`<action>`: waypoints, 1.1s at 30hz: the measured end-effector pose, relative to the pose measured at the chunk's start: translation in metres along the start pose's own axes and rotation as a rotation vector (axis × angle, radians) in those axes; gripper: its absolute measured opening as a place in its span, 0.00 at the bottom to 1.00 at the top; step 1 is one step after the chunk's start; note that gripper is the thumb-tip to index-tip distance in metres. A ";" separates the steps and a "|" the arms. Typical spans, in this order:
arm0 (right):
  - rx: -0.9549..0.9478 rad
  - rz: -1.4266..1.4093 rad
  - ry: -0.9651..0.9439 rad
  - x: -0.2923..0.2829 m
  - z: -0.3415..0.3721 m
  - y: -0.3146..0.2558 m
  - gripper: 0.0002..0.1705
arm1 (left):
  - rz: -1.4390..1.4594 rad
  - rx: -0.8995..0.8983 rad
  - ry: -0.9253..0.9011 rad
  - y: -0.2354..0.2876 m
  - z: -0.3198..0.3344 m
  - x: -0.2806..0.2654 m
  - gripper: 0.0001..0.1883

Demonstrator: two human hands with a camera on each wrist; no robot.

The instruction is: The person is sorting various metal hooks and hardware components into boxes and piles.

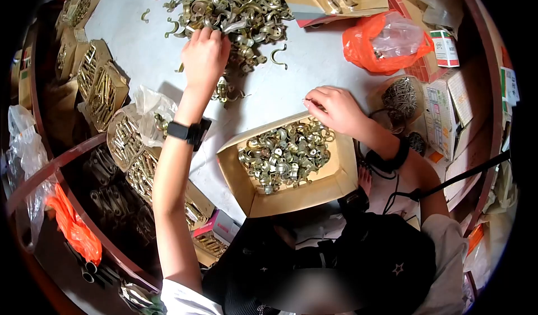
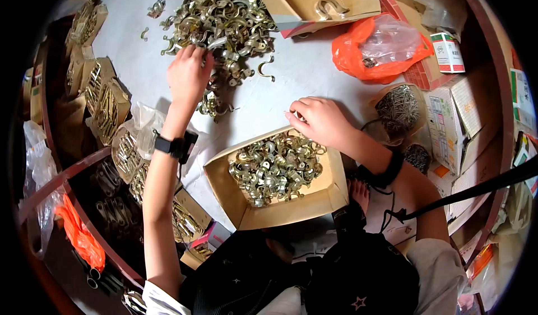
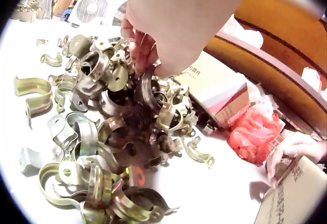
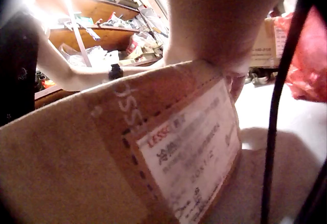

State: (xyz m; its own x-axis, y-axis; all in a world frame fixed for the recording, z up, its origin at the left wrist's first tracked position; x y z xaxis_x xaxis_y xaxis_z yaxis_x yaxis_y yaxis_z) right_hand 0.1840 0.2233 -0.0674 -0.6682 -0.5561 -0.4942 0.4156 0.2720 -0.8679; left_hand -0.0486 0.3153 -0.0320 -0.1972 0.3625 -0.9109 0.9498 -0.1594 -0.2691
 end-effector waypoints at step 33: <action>-0.053 -0.449 -0.248 -0.091 -0.063 -0.073 0.16 | 0.860 0.191 -0.111 0.061 0.003 -0.101 0.16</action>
State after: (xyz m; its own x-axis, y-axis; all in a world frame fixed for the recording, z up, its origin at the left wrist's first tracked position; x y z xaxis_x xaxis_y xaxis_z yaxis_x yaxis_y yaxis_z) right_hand 0.1761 0.3035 0.0375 -0.6049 -0.7947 -0.0511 0.0853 -0.0008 -0.9964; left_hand 0.0283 0.2658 0.0427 0.5342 -0.0428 -0.8443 0.7254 -0.4895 0.4839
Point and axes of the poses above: each hand's wrist, its own z-axis away from the middle knuckle, its own x-axis out of the palm, y = z × x, the point moved 7 cm from there along -z, towards the middle knuckle, and after that the axes turned 15 degrees about -z, right-handed, at the moved point
